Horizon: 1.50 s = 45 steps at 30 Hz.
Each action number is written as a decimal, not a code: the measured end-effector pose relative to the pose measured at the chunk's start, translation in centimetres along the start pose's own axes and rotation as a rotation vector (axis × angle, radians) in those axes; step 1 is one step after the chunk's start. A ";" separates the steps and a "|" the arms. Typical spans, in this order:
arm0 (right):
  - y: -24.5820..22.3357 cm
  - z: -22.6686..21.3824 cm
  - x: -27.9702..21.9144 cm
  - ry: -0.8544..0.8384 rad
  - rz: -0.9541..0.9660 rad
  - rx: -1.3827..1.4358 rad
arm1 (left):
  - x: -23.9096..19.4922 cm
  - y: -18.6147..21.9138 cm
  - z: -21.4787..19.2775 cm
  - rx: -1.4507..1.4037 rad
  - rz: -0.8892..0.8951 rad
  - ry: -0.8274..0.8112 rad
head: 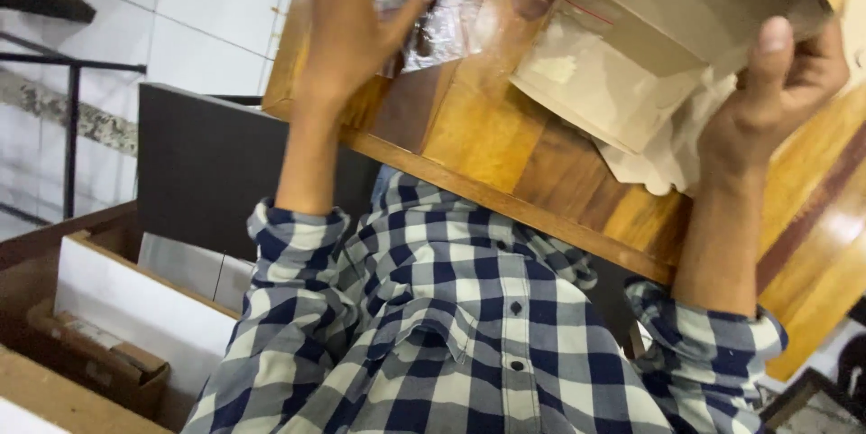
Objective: The person folds flat cardboard pieces into small rectangular boxes by hand. They fold the side flaps, tuck tabs into slots, and close the top flaps to form each box. Completed boxes are stacked on the table.
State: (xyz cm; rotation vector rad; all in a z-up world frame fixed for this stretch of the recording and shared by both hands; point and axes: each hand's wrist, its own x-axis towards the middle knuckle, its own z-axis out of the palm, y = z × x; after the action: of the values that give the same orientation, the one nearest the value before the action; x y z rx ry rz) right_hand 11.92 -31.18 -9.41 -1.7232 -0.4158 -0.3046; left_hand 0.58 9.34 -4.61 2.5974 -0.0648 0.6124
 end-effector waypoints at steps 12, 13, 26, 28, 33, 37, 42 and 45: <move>0.4 0.3 0.2 0.041 0.008 -0.016 | -0.3 1.9 1.1 -0.083 0.068 0.185; 0.7 0.4 0.2 0.050 0.025 0.019 | -0.1 2.7 0.5 -0.105 0.068 0.210; -0.4 1.0 0.3 0.091 0.036 -0.011 | -1.8 12.4 6.1 -0.162 0.288 0.205; -0.9 1.4 0.4 0.035 0.044 0.027 | -1.2 13.7 5.9 -0.105 0.288 0.170; -2.6 1.9 0.7 0.018 0.087 0.059 | -2.6 13.8 7.6 -0.120 0.193 0.077; -4.4 2.3 1.0 0.006 0.120 0.079 | -5.5 15.1 9.0 -0.220 -0.013 0.172; -5.1 2.7 1.1 0.029 0.110 0.068 | -7.3 18.0 8.6 -0.288 -0.255 0.064; -5.3 3.1 1.2 0.060 0.102 0.083 | -7.5 19.0 8.5 -0.359 -0.336 -0.058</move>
State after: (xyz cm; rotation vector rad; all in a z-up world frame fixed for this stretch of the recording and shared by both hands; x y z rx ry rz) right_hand 10.62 -27.18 -4.82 -1.6436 -0.2914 -0.2608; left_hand -5.54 -11.85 -6.35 2.2089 0.2192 0.3648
